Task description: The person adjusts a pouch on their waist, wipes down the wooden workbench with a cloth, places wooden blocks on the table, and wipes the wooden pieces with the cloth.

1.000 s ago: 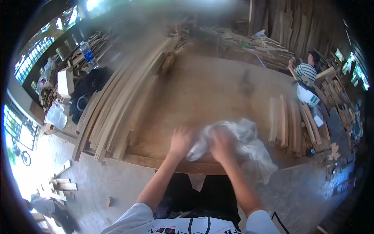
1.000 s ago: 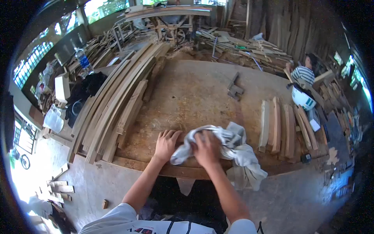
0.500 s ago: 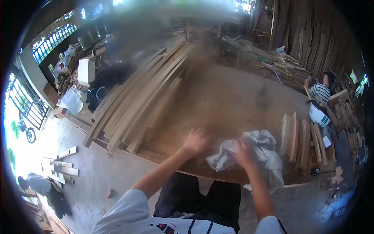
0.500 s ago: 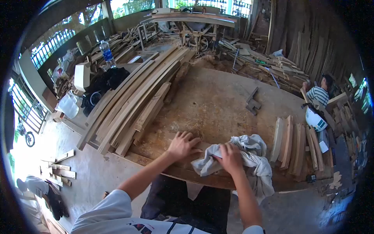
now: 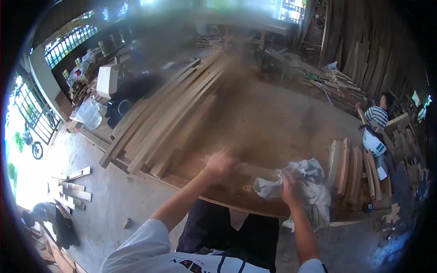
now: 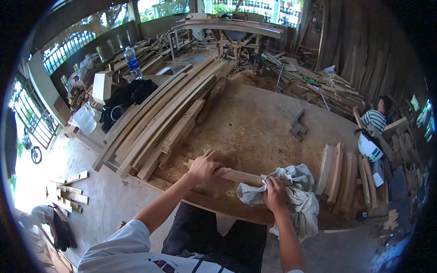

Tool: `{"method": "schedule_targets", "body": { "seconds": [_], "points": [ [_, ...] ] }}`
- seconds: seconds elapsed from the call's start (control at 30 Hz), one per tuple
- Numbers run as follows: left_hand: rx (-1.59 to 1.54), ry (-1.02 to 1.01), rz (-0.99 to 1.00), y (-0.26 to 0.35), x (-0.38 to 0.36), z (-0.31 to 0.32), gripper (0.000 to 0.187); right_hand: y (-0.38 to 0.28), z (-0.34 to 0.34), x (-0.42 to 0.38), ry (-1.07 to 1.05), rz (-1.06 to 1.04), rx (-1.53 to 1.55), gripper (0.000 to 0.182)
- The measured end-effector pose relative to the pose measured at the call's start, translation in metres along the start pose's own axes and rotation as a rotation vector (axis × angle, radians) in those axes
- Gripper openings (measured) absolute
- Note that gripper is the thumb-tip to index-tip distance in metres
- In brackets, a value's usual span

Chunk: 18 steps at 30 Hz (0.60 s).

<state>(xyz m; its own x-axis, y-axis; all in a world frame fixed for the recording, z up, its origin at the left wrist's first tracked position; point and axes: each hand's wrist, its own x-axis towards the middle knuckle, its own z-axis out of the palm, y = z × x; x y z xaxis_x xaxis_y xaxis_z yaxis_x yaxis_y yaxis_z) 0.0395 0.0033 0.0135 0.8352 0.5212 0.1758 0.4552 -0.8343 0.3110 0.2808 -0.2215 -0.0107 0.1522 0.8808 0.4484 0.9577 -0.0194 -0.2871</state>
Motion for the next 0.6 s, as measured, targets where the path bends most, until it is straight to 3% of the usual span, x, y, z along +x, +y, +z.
{"method": "schedule_targets", "body": {
  "seconds": [0.07,0.27,0.3,0.4,0.6],
  "points": [
    [0.062,0.163,0.076,0.002,0.001,-0.004,0.045,-0.001,0.003,0.002,0.032,0.029,-0.005,0.041],
    [-0.071,0.026,-0.108,0.009,0.003,-0.019,0.050,0.011,-0.002,-0.003,-0.041,0.122,0.134,0.025],
    [-0.081,0.008,-0.113,0.005,0.006,-0.017,0.050,0.009,-0.004,-0.002,0.029,0.049,0.124,0.020],
    [-0.089,-0.008,-0.119,-0.001,0.013,-0.013,0.051,0.007,0.002,-0.003,0.155,-0.026,0.036,0.021],
    [-0.084,0.100,-0.100,0.006,0.014,-0.009,0.051,0.007,0.011,-0.003,0.018,0.094,0.055,0.030]
  ]
}}
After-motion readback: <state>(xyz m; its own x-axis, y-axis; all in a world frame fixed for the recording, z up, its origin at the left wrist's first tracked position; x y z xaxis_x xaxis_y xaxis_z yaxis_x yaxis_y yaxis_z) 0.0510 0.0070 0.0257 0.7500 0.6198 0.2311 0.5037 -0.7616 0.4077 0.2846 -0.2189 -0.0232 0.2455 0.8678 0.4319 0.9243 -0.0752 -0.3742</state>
